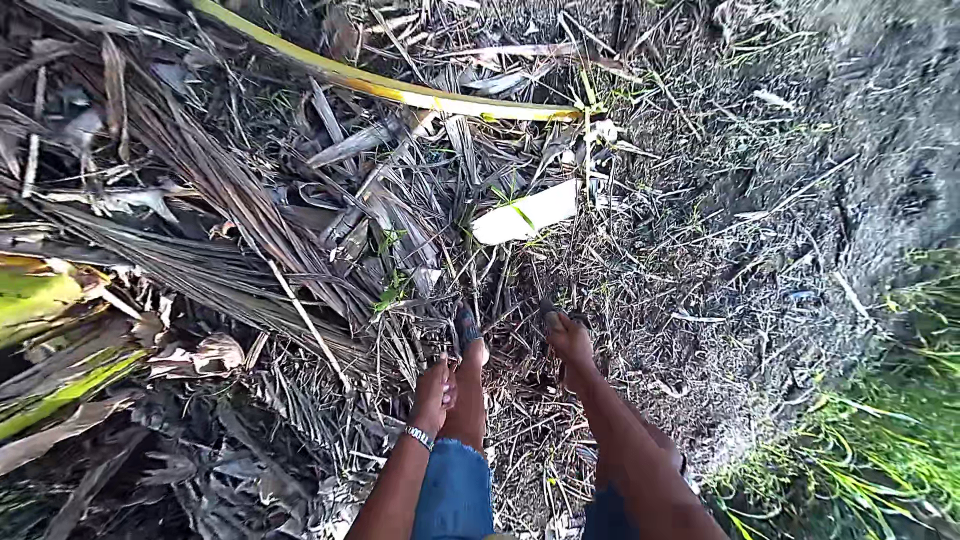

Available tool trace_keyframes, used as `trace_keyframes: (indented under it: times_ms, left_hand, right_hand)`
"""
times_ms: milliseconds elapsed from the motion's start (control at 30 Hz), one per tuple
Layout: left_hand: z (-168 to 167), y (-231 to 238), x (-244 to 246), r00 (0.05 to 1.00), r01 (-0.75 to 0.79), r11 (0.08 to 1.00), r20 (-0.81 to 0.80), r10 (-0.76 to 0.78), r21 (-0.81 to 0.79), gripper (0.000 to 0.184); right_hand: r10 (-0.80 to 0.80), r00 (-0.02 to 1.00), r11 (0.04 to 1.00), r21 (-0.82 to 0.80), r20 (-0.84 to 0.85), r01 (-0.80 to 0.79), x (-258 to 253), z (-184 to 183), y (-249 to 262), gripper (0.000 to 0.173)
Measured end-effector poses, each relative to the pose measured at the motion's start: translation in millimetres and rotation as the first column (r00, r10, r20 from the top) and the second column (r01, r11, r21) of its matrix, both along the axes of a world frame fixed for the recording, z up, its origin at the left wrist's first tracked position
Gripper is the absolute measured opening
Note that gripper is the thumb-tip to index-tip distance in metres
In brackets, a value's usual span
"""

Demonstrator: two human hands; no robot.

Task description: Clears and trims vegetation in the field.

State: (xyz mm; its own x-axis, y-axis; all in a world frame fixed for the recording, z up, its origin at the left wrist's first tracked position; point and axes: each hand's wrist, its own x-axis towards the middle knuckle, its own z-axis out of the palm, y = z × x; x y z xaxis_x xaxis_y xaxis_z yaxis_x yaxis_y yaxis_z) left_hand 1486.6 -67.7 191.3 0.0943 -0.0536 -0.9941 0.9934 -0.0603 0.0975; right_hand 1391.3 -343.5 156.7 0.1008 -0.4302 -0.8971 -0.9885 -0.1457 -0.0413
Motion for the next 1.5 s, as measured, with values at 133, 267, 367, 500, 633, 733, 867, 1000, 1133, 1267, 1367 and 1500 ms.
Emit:
trace_keyframes:
  times_ms: [133, 267, 367, 500, 633, 733, 867, 1000, 1133, 1267, 1367, 1500]
  left_hand:
    - [-0.7, 19.1, 13.2, 0.997, -0.071, 0.997, 0.021, 0.071, -0.002, 0.051]
    - [-8.4, 37.8, 19.6, 0.988, -0.142, 0.99, 0.063, 0.143, -0.01, 0.051]
    - [-13.9, 40.2, 14.0, 0.955, -0.257, 0.965, 0.171, 0.244, 0.059, 0.053]
    - [-10.5, 28.5, 14.6, 0.879, -0.382, 0.914, 0.362, 0.311, 0.14, 0.053]
    - [-11.2, 0.5, 12.7, 0.831, -0.511, 0.837, 0.362, 0.422, 0.197, 0.055]
    - [-5.4, -17.0, 13.8, 0.819, -0.546, 0.805, 0.349, 0.455, 0.232, 0.055]
    - [-4.8, -30.0, 18.2, 0.792, -0.599, 0.75, 0.347, 0.503, 0.28, 0.054]
    - [-3.4, -45.7, 22.2, 0.778, -0.622, 0.721, 0.346, 0.524, 0.306, 0.054]
    - [-6.4, -60.0, 22.7, 0.786, -0.608, 0.744, 0.343, 0.514, 0.277, 0.055]
    - [-6.7, -75.4, 25.4, 0.768, -0.637, 0.709, 0.332, 0.548, 0.302, 0.056]
    - [-6.0, -88.3, 29.1, 0.757, -0.65, 0.7, 0.34, 0.558, 0.297, 0.057]
    - [0.5, -91.5, 33.0, 0.751, -0.655, 0.697, 0.351, 0.559, 0.292, 0.057]
  right_hand:
    - [0.127, 0.992, 0.991, 0.037, -0.002, -0.127, 27.2, 6.4, -11.6, 0.058]
    - [0.037, 0.968, 0.999, -0.033, 0.25, -0.029, 47.5, 97.6, -48.4, 0.066]
    - [0.135, 0.923, 0.982, -0.17, 0.359, -0.078, 81.4, 110.2, -80.8, 0.071]
    - [0.176, 0.951, 0.974, -0.185, 0.254, -0.131, 198.6, 6.9, -119.7, 0.045]
    - [-0.305, 0.881, 0.95, 0.059, 0.362, 0.305, 260.7, -80.4, 21.2, 0.041]
    - [-0.3, 0.918, 0.881, 0.444, 0.259, 0.163, 263.3, -40.1, 93.0, 0.06]
    - [0.367, 0.787, 0.516, 0.596, 0.496, -0.616, 270.9, -1.7, 92.3, 0.082]
    - [0.482, 0.708, 0.569, 0.43, 0.516, -0.701, 243.3, 39.8, 19.8, 0.073]
    - [0.051, 0.872, 0.949, 0.248, 0.486, -0.194, 226.5, 47.1, -82.6, 0.064]
    - [-0.607, 0.581, 0.764, 0.196, 0.543, 0.615, 256.2, -5.2, -77.1, 0.06]
    - [-0.688, 0.585, 0.707, 0.216, 0.43, 0.673, 269.9, -61.0, -5.0, 0.034]
    - [-0.349, 0.925, 0.844, 0.48, 0.152, 0.24, 293.3, -49.7, 30.5, 0.072]
